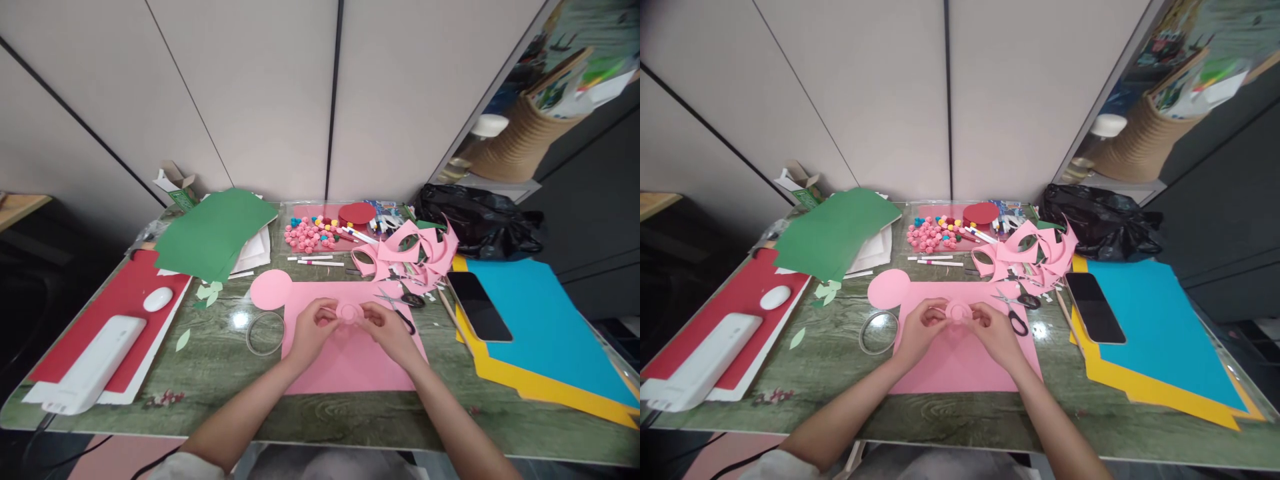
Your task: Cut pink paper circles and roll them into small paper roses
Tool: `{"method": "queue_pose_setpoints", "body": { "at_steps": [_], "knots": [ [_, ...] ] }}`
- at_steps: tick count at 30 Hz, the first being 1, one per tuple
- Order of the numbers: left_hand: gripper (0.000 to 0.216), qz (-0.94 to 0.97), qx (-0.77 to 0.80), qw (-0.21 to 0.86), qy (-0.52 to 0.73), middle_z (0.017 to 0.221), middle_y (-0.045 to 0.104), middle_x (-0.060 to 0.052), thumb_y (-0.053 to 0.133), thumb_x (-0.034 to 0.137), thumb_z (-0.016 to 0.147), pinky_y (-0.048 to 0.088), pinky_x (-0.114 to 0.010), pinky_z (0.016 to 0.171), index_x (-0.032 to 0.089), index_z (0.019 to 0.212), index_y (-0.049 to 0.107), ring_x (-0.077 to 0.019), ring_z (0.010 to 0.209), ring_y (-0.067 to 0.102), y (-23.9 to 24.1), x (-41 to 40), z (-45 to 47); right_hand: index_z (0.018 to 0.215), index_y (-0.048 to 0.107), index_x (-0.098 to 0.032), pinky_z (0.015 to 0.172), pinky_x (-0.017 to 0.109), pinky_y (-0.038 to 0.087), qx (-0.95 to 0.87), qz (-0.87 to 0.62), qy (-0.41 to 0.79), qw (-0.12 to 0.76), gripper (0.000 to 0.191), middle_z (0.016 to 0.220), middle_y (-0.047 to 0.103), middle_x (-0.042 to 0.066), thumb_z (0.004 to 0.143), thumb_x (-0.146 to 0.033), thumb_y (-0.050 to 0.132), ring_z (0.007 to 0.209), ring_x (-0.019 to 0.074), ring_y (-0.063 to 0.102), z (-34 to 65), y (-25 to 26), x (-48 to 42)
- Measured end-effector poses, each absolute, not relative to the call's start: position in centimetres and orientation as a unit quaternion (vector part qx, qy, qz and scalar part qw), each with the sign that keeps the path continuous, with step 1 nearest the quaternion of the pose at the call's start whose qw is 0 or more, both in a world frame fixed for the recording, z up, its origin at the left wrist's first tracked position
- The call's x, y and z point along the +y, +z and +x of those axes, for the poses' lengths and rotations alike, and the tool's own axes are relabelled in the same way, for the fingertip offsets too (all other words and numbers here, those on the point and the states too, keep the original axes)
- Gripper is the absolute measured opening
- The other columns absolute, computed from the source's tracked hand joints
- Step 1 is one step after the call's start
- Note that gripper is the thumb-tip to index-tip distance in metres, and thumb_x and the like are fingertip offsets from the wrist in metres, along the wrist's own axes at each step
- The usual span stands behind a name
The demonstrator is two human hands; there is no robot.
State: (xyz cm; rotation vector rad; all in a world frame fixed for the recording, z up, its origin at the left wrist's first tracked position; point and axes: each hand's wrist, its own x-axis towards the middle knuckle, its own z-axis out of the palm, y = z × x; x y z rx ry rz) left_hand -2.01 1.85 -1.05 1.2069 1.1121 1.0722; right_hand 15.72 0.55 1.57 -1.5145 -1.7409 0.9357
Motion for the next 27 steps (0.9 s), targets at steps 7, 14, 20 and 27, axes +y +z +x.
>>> {"method": "queue_pose_setpoints", "body": {
  "at_steps": [7, 14, 20, 27],
  "knots": [
    [0.024, 0.572, 0.491, 0.416, 0.509, 0.103, 0.062, -0.007, 0.061, 0.028, 0.078, 0.041, -0.034, 0.090, 0.019, 0.100, 0.062, -0.0200, 0.100, 0.055, -0.1, 2.5, -3.2, 0.087, 0.066, -0.021, 0.065, 0.030, 0.047, -0.707, -0.552, 0.208, 0.391, 0.015, 0.087, 0.060, 0.006, 0.086, -0.025, 0.051, 0.074, 0.0172, 0.057, 15.8, 1.1, 0.6],
    [0.029, 0.502, 0.431, 0.584, 0.470, 0.110, 0.062, -0.010, 0.051, 0.035, 0.085, 0.040, -0.034, 0.094, 0.017, 0.105, 0.060, -0.0210, 0.106, 0.056, 0.0, 3.4, -3.8, 0.097, 0.066, -0.025, 0.063, 0.033, 0.049, -0.801, -0.475, 0.025, 0.364, 0.023, 0.081, 0.062, 0.006, 0.087, -0.016, 0.047, 0.072, 0.0189, 0.058, 16.3, -0.3, 0.2],
    [0.030, 0.436, 0.437, 0.666, 0.419, 0.105, 0.064, -0.009, 0.057, 0.038, 0.080, 0.044, -0.030, 0.085, 0.016, 0.098, 0.064, -0.0207, 0.097, 0.059, -0.2, 3.6, -3.6, 0.102, 0.062, -0.024, 0.062, 0.033, 0.047, -0.854, -0.400, 0.023, 0.332, 0.023, 0.079, 0.066, 0.005, 0.088, -0.014, 0.047, 0.069, 0.0179, 0.059, 16.7, -0.3, 0.8],
    [0.038, 0.285, 0.439, 0.777, 0.351, 0.092, 0.065, -0.007, 0.063, 0.041, 0.074, 0.050, -0.028, 0.063, 0.020, 0.105, 0.062, -0.0183, 0.078, 0.062, -0.2, 3.6, -3.7, 0.109, 0.058, -0.023, 0.059, 0.033, 0.046, -0.908, -0.287, -0.040, 0.302, 0.030, 0.082, 0.067, 0.005, 0.087, -0.009, 0.045, 0.067, 0.0172, 0.060, 16.9, 0.3, 1.4]
  ]
}}
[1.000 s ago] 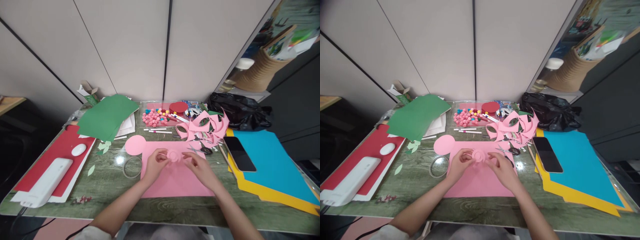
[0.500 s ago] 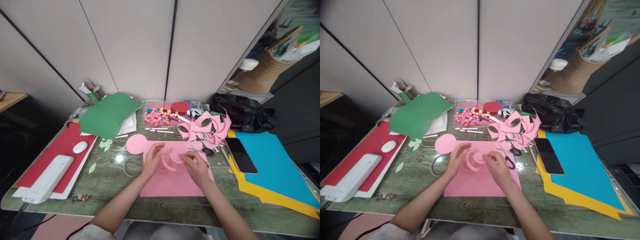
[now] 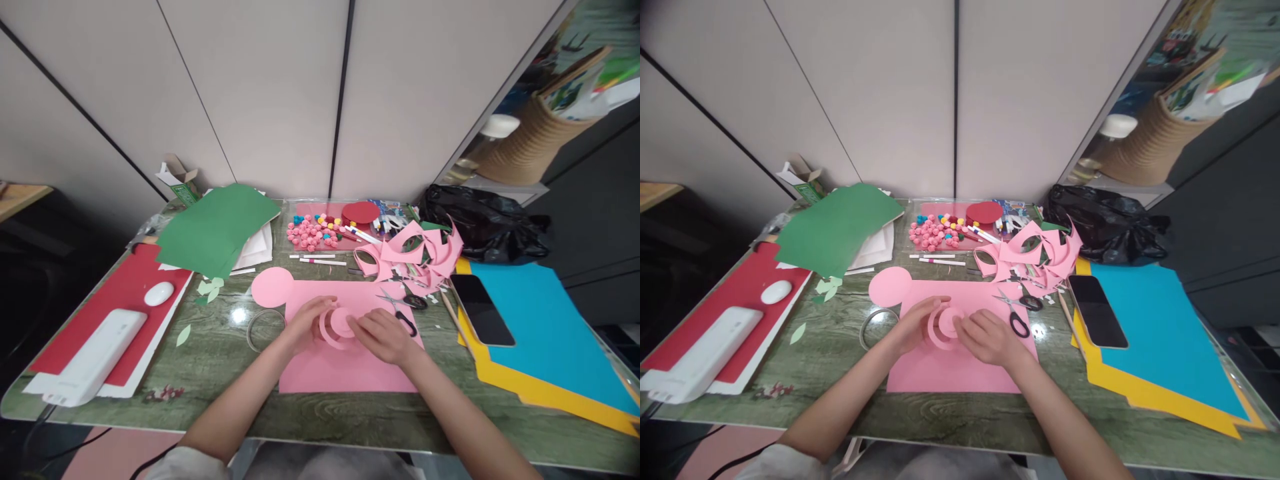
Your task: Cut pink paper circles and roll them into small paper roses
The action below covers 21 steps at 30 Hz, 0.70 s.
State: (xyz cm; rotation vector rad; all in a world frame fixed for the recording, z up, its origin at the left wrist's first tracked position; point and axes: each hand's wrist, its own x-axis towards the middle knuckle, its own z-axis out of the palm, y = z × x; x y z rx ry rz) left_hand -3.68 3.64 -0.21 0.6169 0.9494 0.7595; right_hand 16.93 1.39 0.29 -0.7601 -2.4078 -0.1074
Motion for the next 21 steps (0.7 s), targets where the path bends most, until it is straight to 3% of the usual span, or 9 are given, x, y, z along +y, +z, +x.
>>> {"method": "queue_pose_setpoints", "body": {
  "at_steps": [6, 11, 15, 21],
  "knots": [
    [0.036, 0.278, 0.434, 0.776, 0.365, 0.084, 0.065, -0.005, 0.067, 0.033, 0.072, 0.050, -0.030, 0.065, 0.018, 0.104, 0.061, -0.0177, 0.076, 0.063, -0.2, 3.7, -3.6, 0.102, 0.060, -0.021, 0.057, 0.032, 0.043, -0.970, -0.193, -0.083, 0.123, 0.029, 0.080, 0.065, 0.005, 0.090, -0.013, 0.035, 0.064, 0.0155, 0.056, 17.1, 3.2, 3.2],
    [0.037, 0.265, 0.426, 0.773, 0.388, 0.091, 0.067, -0.007, 0.063, 0.032, 0.075, 0.050, -0.033, 0.072, 0.018, 0.109, 0.058, -0.0184, 0.079, 0.064, -0.8, 3.7, -3.2, 0.086, 0.064, -0.017, 0.062, 0.033, 0.034, -0.979, -0.156, -0.126, 0.024, 0.020, 0.083, 0.062, 0.006, 0.086, -0.009, 0.045, 0.072, 0.0174, 0.051, 15.0, 7.5, 4.4],
    [0.030, 0.268, 0.406, 0.765, 0.422, 0.095, 0.067, -0.007, 0.061, 0.029, 0.076, 0.048, -0.029, 0.075, 0.016, 0.103, 0.059, -0.0172, 0.083, 0.064, -0.6, 3.7, -2.9, 0.073, 0.066, -0.015, 0.066, 0.034, 0.029, -0.973, -0.221, -0.074, 0.002, 0.012, 0.081, 0.062, 0.007, 0.081, -0.011, 0.058, 0.084, 0.0214, 0.048, 12.5, 9.3, 5.3],
    [0.025, 0.268, 0.399, 0.775, 0.411, 0.084, 0.066, -0.004, 0.056, 0.036, 0.078, 0.047, -0.029, 0.069, 0.015, 0.092, 0.060, -0.0164, 0.076, 0.062, -0.5, 3.7, -2.7, 0.056, 0.063, -0.017, 0.062, 0.033, 0.024, -0.961, -0.262, 0.036, -0.078, 0.018, 0.070, 0.064, 0.007, 0.071, -0.010, 0.068, 0.079, 0.0214, 0.047, 10.4, 9.0, 7.0]
  ]
}}
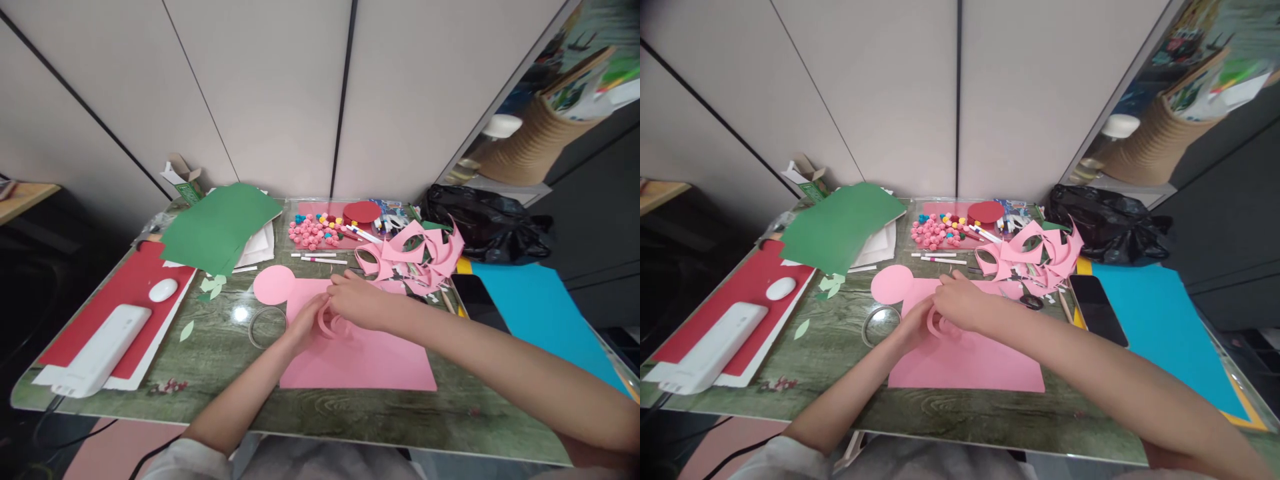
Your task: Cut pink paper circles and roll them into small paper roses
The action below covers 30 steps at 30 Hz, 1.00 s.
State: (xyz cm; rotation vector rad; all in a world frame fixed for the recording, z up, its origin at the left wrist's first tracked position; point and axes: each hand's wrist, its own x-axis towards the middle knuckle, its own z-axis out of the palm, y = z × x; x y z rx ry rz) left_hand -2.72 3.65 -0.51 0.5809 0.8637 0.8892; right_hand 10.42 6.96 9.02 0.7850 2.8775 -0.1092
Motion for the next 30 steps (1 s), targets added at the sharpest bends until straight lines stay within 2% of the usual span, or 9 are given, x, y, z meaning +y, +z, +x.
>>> {"method": "queue_pose_setpoints", "body": {
  "at_steps": [6, 11, 14, 17, 21, 24, 27, 30],
  "knots": [
    [0.024, 0.245, 0.394, 0.799, 0.381, 0.073, 0.064, -0.003, 0.046, 0.034, 0.084, 0.047, -0.030, 0.064, 0.016, 0.087, 0.062, -0.0183, 0.074, 0.062, -0.4, 3.4, -2.9, 0.050, 0.062, -0.017, 0.066, 0.032, 0.025, 0.953, 0.284, -0.073, 0.081, 0.019, 0.070, 0.064, 0.009, 0.065, -0.008, 0.070, 0.079, 0.0213, 0.047, 9.0, 8.4, 6.7],
    [0.023, 0.232, 0.403, 0.792, 0.395, 0.083, 0.066, -0.005, 0.053, 0.036, 0.079, 0.049, -0.033, 0.067, 0.017, 0.089, 0.063, -0.0208, 0.081, 0.062, -0.3, 3.6, -2.9, 0.052, 0.060, -0.015, 0.061, 0.029, 0.027, 0.942, 0.298, -0.137, 0.071, 0.019, 0.065, 0.061, 0.006, 0.066, -0.003, 0.062, 0.070, 0.0172, 0.050, 10.4, 10.1, 8.1],
    [0.030, 0.227, 0.419, 0.760, 0.441, 0.095, 0.067, -0.008, 0.054, 0.039, 0.079, 0.047, -0.035, 0.078, 0.017, 0.098, 0.060, -0.0213, 0.091, 0.062, -0.7, 3.9, -3.0, 0.050, 0.056, -0.016, 0.053, 0.025, 0.026, 0.926, 0.310, -0.208, 0.063, 0.018, 0.056, 0.055, -0.001, 0.066, -0.010, 0.062, 0.053, 0.0104, 0.043, 12.6, 10.6, 9.5],
    [0.030, 0.226, 0.439, 0.709, 0.504, 0.099, 0.065, -0.007, 0.057, 0.037, 0.078, 0.042, -0.030, 0.086, 0.018, 0.101, 0.056, -0.0174, 0.094, 0.061, -1.1, 4.1, -3.3, 0.056, 0.055, -0.017, 0.050, 0.022, 0.027, 0.898, 0.358, -0.256, 0.022, 0.019, 0.055, 0.050, -0.004, 0.074, -0.020, 0.057, 0.051, 0.0086, 0.040, 15.1, 9.5, 10.3],
    [0.023, 0.224, 0.452, 0.684, 0.527, 0.086, 0.061, -0.001, 0.062, 0.034, 0.074, 0.043, -0.028, 0.079, 0.018, 0.088, 0.055, -0.0136, 0.082, 0.061, -1.6, 4.0, -3.4, 0.057, 0.049, -0.017, 0.046, 0.020, 0.026, 0.854, 0.431, -0.290, -0.029, 0.030, 0.052, 0.039, -0.006, 0.081, -0.035, 0.052, 0.049, 0.0079, 0.036, 17.9, 7.5, 9.9],
    [0.022, 0.225, 0.452, 0.692, 0.516, 0.086, 0.060, -0.002, 0.066, 0.029, 0.071, 0.043, -0.027, 0.078, 0.017, 0.086, 0.057, -0.0141, 0.084, 0.060, -1.9, 3.6, -3.0, 0.061, 0.051, -0.017, 0.047, 0.020, 0.029, 0.834, 0.457, -0.304, -0.053, 0.030, 0.054, 0.043, -0.006, 0.081, -0.038, 0.053, 0.051, 0.0088, 0.040, 18.7, 6.9, 9.0],
    [0.025, 0.219, 0.451, 0.697, 0.512, 0.095, 0.061, -0.003, 0.069, 0.024, 0.069, 0.042, -0.027, 0.084, 0.018, 0.091, 0.059, -0.0145, 0.092, 0.058, -1.8, 3.3, -2.5, 0.071, 0.059, -0.017, 0.056, 0.022, 0.035, 0.844, 0.445, -0.290, -0.075, 0.019, 0.066, 0.055, -0.002, 0.083, -0.032, 0.055, 0.061, 0.0111, 0.050, 18.1, 7.2, 7.9],
    [0.027, 0.191, 0.447, 0.709, 0.511, 0.103, 0.060, -0.003, 0.068, 0.020, 0.070, 0.043, -0.026, 0.086, 0.019, 0.095, 0.058, -0.0137, 0.097, 0.057, -1.3, 3.2, -2.4, 0.078, 0.063, -0.017, 0.061, 0.024, 0.036, 0.908, 0.386, -0.151, -0.058, 0.014, 0.081, 0.060, 0.003, 0.086, -0.017, 0.051, 0.068, 0.0127, 0.054, 16.8, 7.8, 6.8]
  ]
}}
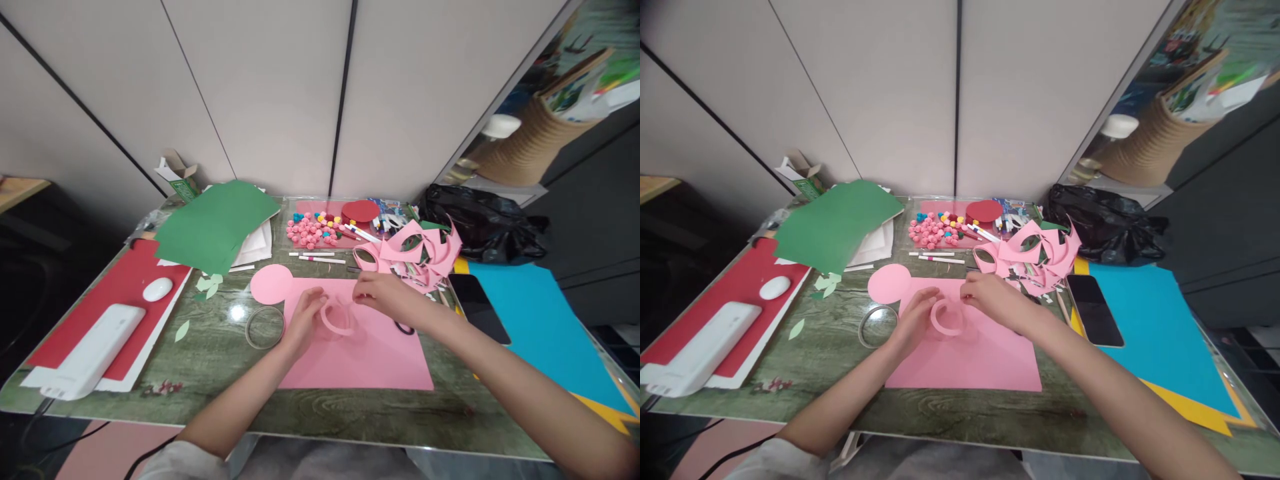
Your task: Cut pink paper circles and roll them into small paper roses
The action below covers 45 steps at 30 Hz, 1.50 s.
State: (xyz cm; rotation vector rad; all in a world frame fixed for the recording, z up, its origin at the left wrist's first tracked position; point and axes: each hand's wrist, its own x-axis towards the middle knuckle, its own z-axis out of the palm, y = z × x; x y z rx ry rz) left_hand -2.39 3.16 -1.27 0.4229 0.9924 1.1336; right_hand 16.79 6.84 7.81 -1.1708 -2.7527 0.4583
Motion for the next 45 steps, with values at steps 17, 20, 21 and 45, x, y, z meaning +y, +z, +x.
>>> {"method": "queue_pose_setpoints", "body": {
  "at_steps": [17, 20, 21, 45],
  "knots": [
    [0.028, 0.076, 0.311, 0.889, 0.326, 0.068, 0.064, -0.007, 0.049, 0.033, 0.084, 0.045, -0.026, 0.065, 0.009, 0.079, 0.063, -0.0163, 0.067, 0.061, 0.7, 2.7, -2.6, 0.113, 0.057, -0.014, 0.088, 0.031, 0.044, -0.991, -0.028, -0.051, 0.121, 0.031, 0.108, 0.063, 0.010, 0.089, -0.012, 0.037, 0.098, 0.0172, 0.058, 15.0, 6.2, 4.5],
    [0.019, 0.097, 0.338, 0.877, 0.328, 0.073, 0.066, -0.007, 0.056, 0.025, 0.079, 0.044, -0.027, 0.065, 0.009, 0.085, 0.064, -0.0157, 0.067, 0.060, 0.7, 2.6, -2.9, 0.114, 0.057, -0.029, 0.088, 0.030, 0.047, -0.951, -0.183, 0.078, 0.238, 0.028, 0.110, 0.065, 0.001, 0.090, -0.020, 0.044, 0.102, 0.0153, 0.058, 16.5, 5.7, 3.9],
    [0.016, 0.107, 0.347, 0.869, 0.335, 0.077, 0.066, -0.007, 0.059, 0.019, 0.075, 0.044, -0.027, 0.066, 0.010, 0.087, 0.064, -0.0154, 0.069, 0.060, 0.8, 2.6, -2.9, 0.117, 0.055, -0.030, 0.089, 0.032, 0.047, -0.929, -0.240, 0.088, 0.267, 0.030, 0.112, 0.064, 0.002, 0.091, -0.021, 0.043, 0.104, 0.0164, 0.057, 17.1, 5.4, 3.6],
    [0.045, 0.355, 0.426, 0.722, 0.415, 0.125, 0.056, -0.009, 0.067, 0.018, 0.070, 0.036, -0.031, 0.096, 0.019, 0.114, 0.059, -0.0230, 0.116, 0.048, 1.7, 1.8, -1.7, 0.091, 0.064, -0.015, 0.062, 0.028, 0.050, -0.392, -0.547, 0.619, 0.405, 0.037, 0.073, 0.069, 0.004, 0.063, -0.037, 0.074, 0.065, 0.0163, 0.063, 16.3, -1.4, 1.3]
  ]
}}
